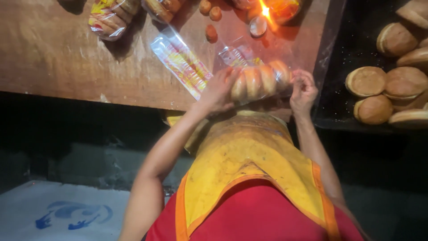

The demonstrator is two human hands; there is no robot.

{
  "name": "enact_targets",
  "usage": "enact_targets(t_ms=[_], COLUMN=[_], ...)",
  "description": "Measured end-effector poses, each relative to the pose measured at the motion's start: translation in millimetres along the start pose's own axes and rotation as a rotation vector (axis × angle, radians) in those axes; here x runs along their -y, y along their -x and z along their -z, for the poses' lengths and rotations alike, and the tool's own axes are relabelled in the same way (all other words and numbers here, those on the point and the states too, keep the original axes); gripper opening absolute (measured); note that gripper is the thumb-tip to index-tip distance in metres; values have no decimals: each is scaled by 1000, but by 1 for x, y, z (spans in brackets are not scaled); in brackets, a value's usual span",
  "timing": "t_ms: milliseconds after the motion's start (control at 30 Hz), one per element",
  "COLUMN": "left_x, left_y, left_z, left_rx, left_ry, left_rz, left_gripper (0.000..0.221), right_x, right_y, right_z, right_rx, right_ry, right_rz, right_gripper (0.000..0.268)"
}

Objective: The person stands at a wooden table in a bakery packaging area and places bread rolls one at a time into clear plastic bags, sealing each bag and setting the filled bags with other packaged breads. They repeatedly reach into a black tray to pick up unpackaged rolls and continue bagging them.

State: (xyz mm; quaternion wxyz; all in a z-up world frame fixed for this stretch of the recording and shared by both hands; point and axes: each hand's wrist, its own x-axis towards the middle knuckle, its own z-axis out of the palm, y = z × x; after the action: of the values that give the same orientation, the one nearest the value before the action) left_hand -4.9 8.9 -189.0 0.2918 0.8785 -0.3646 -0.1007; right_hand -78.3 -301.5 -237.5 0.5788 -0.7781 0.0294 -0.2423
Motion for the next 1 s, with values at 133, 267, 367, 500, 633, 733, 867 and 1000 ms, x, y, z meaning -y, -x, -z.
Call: enact_targets(t_ms=[133, 267, 367, 500, 633, 733, 867, 1000], left_x=[-12, -2, 6, -9, -12, -3, -4, -4], left_y=[-8, -8, 0, -2, -8, -7, -10, -3], left_z=[17, 9, -1, 11, 14, 5, 12, 12], left_rx=[11, -3, 37, 46, -11, 16, 42, -120], left_ry=[-71, 6, -47, -75, -90, -83, -16, 106], left_rz=[-32, -101, -51, 16, -19, 6, 45, -49], left_gripper=[117, 126, 120, 127, 129, 115, 120, 132], right_x=[15, 2, -3, 2, 3, 9, 40, 138], right_y=[-8, -4, -5, -11, -18, -26, -44, -70], right_z=[-3, -3, -5, -4, -4, -2, -4, -14], right_rx=[-54, -148, -169, -161, -171, -161, -73, 110], right_ry=[-41, 9, -23, 89, 58, 65, 94, 173], right_rz=[-150, -222, -230, -152, -160, -165, -55, 91], right_gripper=[33, 31, 34, 36, 36, 35, 32, 25])
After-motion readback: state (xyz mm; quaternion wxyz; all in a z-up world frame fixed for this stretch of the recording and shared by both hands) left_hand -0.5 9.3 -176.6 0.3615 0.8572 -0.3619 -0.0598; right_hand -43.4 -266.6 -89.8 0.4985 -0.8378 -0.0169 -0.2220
